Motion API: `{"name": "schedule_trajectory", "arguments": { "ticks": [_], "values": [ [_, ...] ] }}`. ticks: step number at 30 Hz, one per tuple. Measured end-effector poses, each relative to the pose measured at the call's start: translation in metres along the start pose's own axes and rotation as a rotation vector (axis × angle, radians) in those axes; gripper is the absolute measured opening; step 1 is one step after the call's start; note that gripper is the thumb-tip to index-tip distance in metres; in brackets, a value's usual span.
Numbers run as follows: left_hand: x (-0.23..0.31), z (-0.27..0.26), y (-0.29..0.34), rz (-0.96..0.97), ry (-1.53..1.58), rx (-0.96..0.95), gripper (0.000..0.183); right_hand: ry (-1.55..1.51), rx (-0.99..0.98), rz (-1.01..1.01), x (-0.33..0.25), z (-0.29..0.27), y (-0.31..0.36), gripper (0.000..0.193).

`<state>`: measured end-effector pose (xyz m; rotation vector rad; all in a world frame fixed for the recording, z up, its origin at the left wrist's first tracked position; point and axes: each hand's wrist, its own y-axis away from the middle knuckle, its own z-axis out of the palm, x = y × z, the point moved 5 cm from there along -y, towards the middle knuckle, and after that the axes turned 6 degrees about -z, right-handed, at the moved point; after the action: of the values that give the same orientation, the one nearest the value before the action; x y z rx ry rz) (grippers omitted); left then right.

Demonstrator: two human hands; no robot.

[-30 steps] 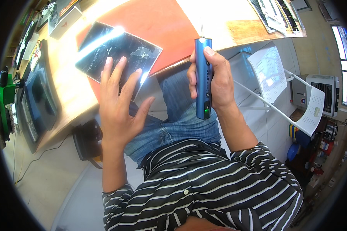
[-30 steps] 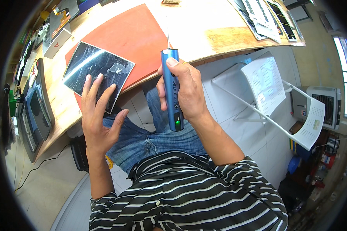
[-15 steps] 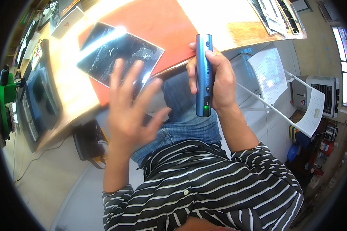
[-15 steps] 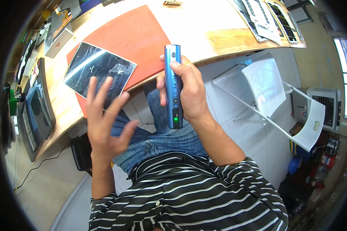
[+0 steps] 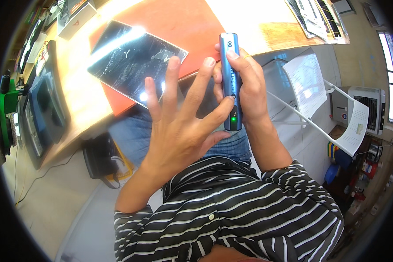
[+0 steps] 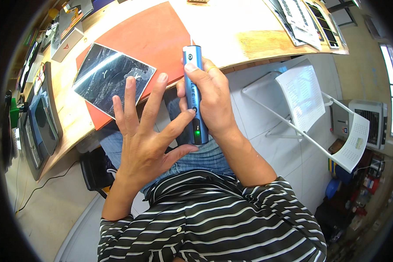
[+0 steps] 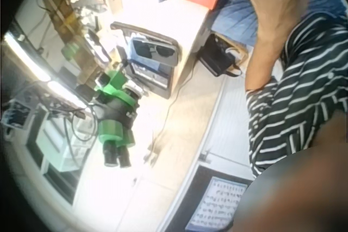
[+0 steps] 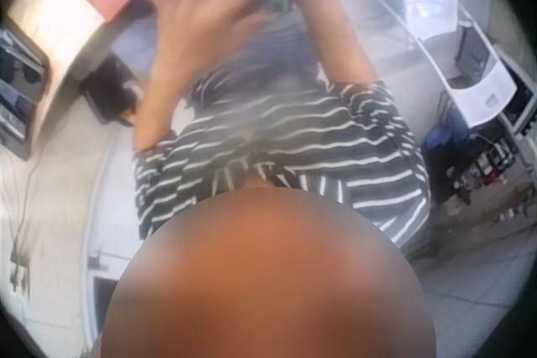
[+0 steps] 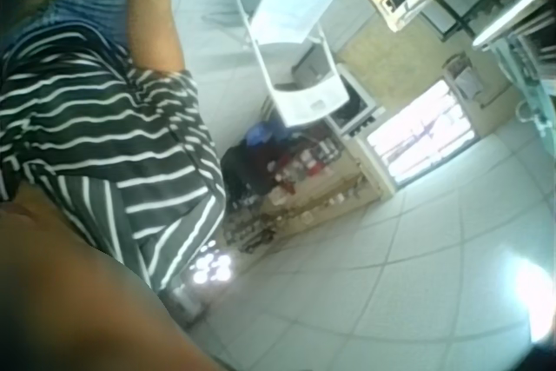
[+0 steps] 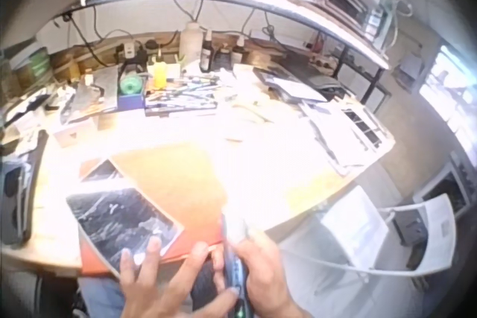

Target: The person removes a tablet screen from a green pressing machine, wipes it with a cloth, and places it on a red mat. They then use a blue electric screwdriver to work along the edges of the screen.

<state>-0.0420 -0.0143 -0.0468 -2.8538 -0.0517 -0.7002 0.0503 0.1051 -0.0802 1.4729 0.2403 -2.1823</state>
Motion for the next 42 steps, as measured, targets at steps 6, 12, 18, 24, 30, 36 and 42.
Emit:
{"name": "schedule_trajectory", "arguments": {
  "ticks": [6,12,18,24,30,36,42],
  "values": [
    [0.002,0.001,-0.005,0.009,0.027,-0.002,0.064,-0.012,0.01,0.012,-0.002,-0.005,0.0,0.033],
    [0.001,0.001,-0.005,0.01,0.064,0.053,0.066,-0.017,-0.023,0.012,-0.002,-0.001,0.001,0.037],
    [-0.002,-0.001,-0.002,0.017,0.059,0.017,0.064,-0.006,-0.036,0.015,-0.001,0.001,0.0,0.04],
    [-0.024,-0.015,0.002,-0.009,0.104,0.123,0.078,0.012,-0.095,0.034,0.0,0.001,0.005,0.051],
    [-0.044,-0.019,0.008,-0.081,0.083,0.15,0.077,-0.01,-0.153,0.087,0.005,0.003,0.012,0.057],
    [-0.052,-0.026,0.012,-0.102,0.081,0.17,0.071,0.033,-0.198,0.144,0.007,0.002,0.018,0.05],
    [-0.068,-0.036,0.017,-0.137,0.056,0.19,0.063,-0.087,-0.415,0.475,0.023,0.011,0.061,0.054]
  ]
}}
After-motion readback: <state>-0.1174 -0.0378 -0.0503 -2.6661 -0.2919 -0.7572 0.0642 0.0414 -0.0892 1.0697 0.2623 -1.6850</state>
